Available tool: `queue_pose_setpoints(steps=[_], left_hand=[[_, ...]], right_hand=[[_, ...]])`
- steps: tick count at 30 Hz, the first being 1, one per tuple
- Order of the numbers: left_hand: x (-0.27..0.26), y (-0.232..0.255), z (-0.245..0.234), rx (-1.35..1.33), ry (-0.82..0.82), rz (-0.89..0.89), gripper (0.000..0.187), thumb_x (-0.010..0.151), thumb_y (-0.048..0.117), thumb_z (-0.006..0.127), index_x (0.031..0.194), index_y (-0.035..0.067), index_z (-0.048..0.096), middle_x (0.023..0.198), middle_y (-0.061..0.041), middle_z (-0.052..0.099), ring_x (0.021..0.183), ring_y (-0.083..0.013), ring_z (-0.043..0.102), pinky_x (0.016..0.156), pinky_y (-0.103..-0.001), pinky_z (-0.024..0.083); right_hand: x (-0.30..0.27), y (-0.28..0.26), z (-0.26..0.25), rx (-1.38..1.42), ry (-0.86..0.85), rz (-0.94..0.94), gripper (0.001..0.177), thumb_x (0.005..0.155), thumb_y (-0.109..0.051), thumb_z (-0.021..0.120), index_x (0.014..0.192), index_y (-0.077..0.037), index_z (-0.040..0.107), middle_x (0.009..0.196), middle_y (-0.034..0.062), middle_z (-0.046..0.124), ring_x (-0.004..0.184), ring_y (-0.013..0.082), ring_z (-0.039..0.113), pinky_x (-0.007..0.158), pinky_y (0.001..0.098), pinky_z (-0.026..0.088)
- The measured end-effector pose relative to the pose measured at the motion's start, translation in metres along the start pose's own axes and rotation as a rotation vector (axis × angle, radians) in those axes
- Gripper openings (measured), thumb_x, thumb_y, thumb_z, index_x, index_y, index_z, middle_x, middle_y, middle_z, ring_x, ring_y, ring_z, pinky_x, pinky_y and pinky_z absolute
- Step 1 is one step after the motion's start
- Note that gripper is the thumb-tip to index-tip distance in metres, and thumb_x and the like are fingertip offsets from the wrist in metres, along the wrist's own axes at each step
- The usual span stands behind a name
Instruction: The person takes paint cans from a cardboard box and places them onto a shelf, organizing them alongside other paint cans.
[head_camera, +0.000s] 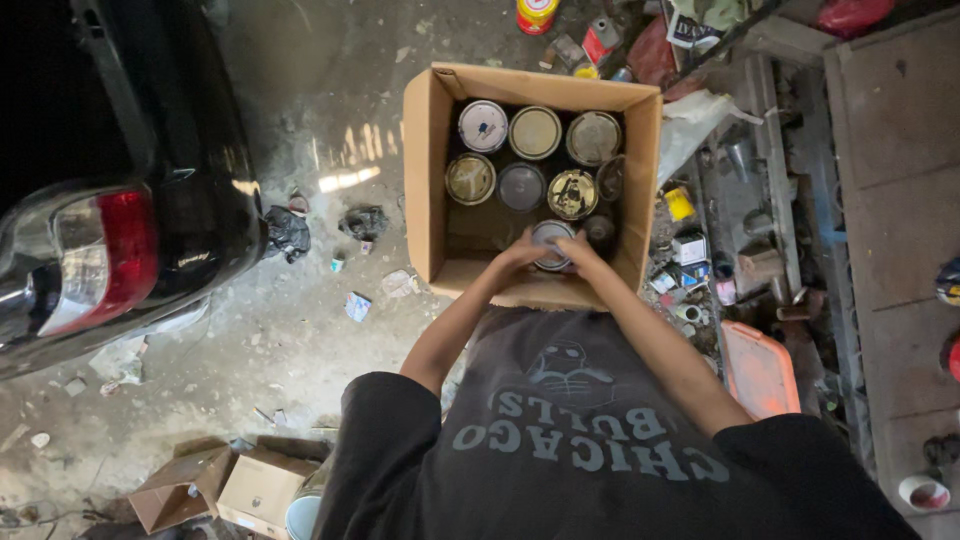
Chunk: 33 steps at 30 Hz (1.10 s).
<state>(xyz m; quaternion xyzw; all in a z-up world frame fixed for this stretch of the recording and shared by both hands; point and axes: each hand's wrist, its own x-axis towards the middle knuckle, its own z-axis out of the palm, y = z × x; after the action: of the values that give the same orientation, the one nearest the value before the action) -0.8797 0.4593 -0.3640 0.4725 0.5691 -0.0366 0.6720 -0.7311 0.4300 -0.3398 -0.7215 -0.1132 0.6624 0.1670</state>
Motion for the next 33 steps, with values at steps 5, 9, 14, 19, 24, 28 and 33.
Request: queue_pose_setpoints(steps=[5,9,14,19,24,28,33], left_hand=[[-0.008,0.006,-0.001,0.295,0.050,0.011,0.156,0.043,0.045,0.096,0.161,0.000,0.006,0.154,-0.035,0.037,0.142,-0.0446,0.044,0.115,-0.043,0.040],[-0.014,0.011,0.015,0.422,0.120,0.027,0.158,0.047,0.040,0.096,0.166,0.000,0.001,0.152,-0.051,0.026,0.135,-0.0561,0.049,0.110,-0.045,0.050],[-0.019,0.002,0.043,0.389,0.285,0.035,0.163,0.040,0.052,0.100,0.161,0.002,0.003,0.160,-0.044,0.011,0.130,-0.0567,0.050,0.107,-0.049,0.048],[-0.018,0.003,0.043,0.621,0.381,0.247,0.156,0.046,0.064,0.095,0.158,0.002,0.006,0.156,-0.043,0.017,0.123,-0.0561,0.055,0.098,-0.050,0.052],[-0.018,0.007,0.038,0.623,0.290,0.204,0.153,0.055,0.070,0.091,0.163,0.005,0.005,0.152,-0.047,0.021,0.111,-0.0534,0.064,0.095,-0.049,0.055],[-0.016,0.010,0.039,0.749,0.310,0.168,0.152,0.050,0.059,0.096,0.162,0.004,0.009,0.152,-0.044,0.026,0.105,-0.0474,0.069,0.085,-0.044,0.060],[-0.036,0.022,0.035,0.811,0.367,0.219,0.141,0.049,0.048,0.097,0.159,0.004,0.020,0.145,-0.035,0.039,0.095,-0.0416,0.072,0.079,-0.042,0.062]], right_hand=[[0.003,-0.006,0.008,-0.209,0.043,-0.120,0.132,0.067,-0.029,0.089,0.156,0.014,0.001,0.153,0.0330,0.039,0.129,0.0384,0.057,0.098,0.0468,0.058],[0.002,-0.007,0.005,-0.285,0.044,-0.130,0.136,0.070,-0.032,0.092,0.157,0.014,-0.003,0.158,0.0336,0.030,0.138,0.0385,0.047,0.104,0.0414,0.049],[-0.004,-0.004,-0.005,-0.201,0.015,-0.037,0.122,0.070,-0.027,0.080,0.159,0.005,0.003,0.158,0.0290,0.033,0.135,0.0394,0.051,0.096,0.0478,0.055],[-0.004,0.001,-0.014,-0.091,-0.026,-0.061,0.083,0.074,-0.014,0.066,0.147,0.002,0.029,0.141,0.0255,0.047,0.123,0.0371,0.054,0.088,0.0523,0.057],[-0.005,0.007,-0.022,0.123,-0.131,-0.128,0.058,0.078,-0.004,0.050,0.135,0.000,0.045,0.117,0.0217,0.057,0.104,0.0360,0.062,0.084,0.0500,0.057],[-0.007,0.012,-0.040,0.190,-0.187,-0.107,0.070,0.076,-0.001,0.045,0.146,-0.006,0.044,0.126,0.0191,0.058,0.110,0.0373,0.062,0.087,0.0514,0.059],[-0.010,0.017,-0.065,-0.799,0.029,-0.420,0.098,0.083,-0.008,0.058,0.172,-0.012,0.017,0.141,0.0332,0.059,0.129,0.0449,0.061,0.108,0.0476,0.052]])
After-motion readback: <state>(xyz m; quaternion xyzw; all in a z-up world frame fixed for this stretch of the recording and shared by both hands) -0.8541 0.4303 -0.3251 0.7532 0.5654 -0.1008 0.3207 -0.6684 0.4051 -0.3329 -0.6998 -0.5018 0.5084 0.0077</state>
